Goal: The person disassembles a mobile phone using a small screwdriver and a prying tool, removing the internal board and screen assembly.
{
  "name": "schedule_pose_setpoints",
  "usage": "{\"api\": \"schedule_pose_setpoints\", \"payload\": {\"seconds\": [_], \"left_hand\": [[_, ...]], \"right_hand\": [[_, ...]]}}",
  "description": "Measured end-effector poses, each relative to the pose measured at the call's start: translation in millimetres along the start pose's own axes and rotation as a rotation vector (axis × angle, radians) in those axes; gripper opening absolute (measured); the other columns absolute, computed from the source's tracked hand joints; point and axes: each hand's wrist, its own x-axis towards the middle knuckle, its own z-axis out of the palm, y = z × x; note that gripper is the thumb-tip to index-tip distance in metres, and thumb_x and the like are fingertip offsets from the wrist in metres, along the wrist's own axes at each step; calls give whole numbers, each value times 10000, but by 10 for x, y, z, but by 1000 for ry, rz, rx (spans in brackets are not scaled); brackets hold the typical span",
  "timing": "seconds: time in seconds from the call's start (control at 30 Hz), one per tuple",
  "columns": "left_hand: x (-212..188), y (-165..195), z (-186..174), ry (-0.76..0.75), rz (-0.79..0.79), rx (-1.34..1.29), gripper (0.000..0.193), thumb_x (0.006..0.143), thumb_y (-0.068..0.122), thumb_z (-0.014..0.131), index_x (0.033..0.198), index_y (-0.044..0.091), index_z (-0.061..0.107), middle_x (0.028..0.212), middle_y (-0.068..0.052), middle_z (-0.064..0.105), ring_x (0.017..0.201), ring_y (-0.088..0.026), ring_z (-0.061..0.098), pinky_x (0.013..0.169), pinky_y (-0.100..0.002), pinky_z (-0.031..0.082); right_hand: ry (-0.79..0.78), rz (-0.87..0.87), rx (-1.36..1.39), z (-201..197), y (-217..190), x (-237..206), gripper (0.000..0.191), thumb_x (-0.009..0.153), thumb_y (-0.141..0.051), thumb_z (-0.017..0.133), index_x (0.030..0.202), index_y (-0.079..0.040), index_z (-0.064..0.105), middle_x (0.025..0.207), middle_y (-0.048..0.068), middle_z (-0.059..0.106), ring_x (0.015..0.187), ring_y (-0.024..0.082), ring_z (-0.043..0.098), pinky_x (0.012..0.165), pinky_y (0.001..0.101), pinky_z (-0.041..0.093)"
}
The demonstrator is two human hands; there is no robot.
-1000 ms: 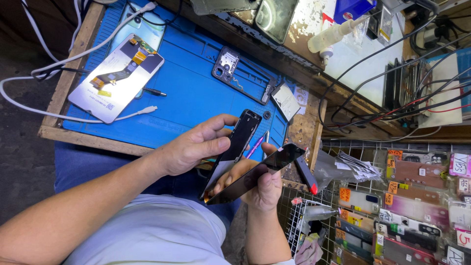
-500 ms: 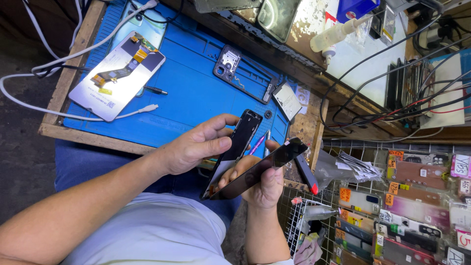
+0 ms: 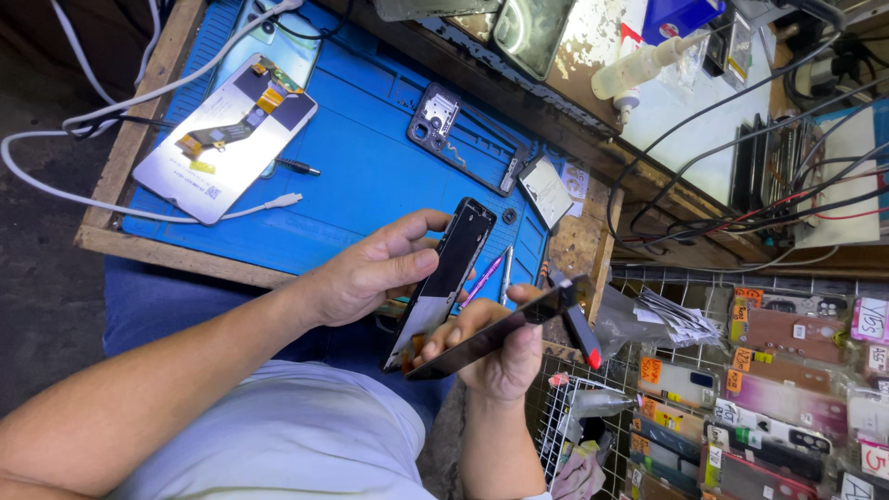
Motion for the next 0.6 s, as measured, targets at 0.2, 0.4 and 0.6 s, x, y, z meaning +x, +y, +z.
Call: {"api": "schedule_pose_setpoints", "payload": {"seconds": [0.2,0.4,0.6], "left_hand": [[-1,-15,-21,63,-15,-47,497,1055,294,589,1476,66,455,1282,-97,642,1173,-162,627,1003,-346,512],[-16,-17,-25,93,-34,-101,508,1023,308,593,1467,104,457,1289,-56,641,1185,-139,636,1020,-332,525],[-11,-3,-7,68,-53,-130,476,1047,306,583,1455,94,462,1245,-81,649,1140,-156,648,986,-341,542]], "right_hand": [[197,32,-135,128,-44,-1,498,1044,-213,686,1447,-33,456,1132,278,648,1000,473,707,877,611,590],[177,123,-161,182,-72,-42,464,898,-2,749,1322,11,560,1128,234,646,1031,429,702,914,581,585],[126,41,-67,25,-77,-108,187,988,-53,724,1141,35,661,1060,221,650,1014,452,720,902,551,597]]}}
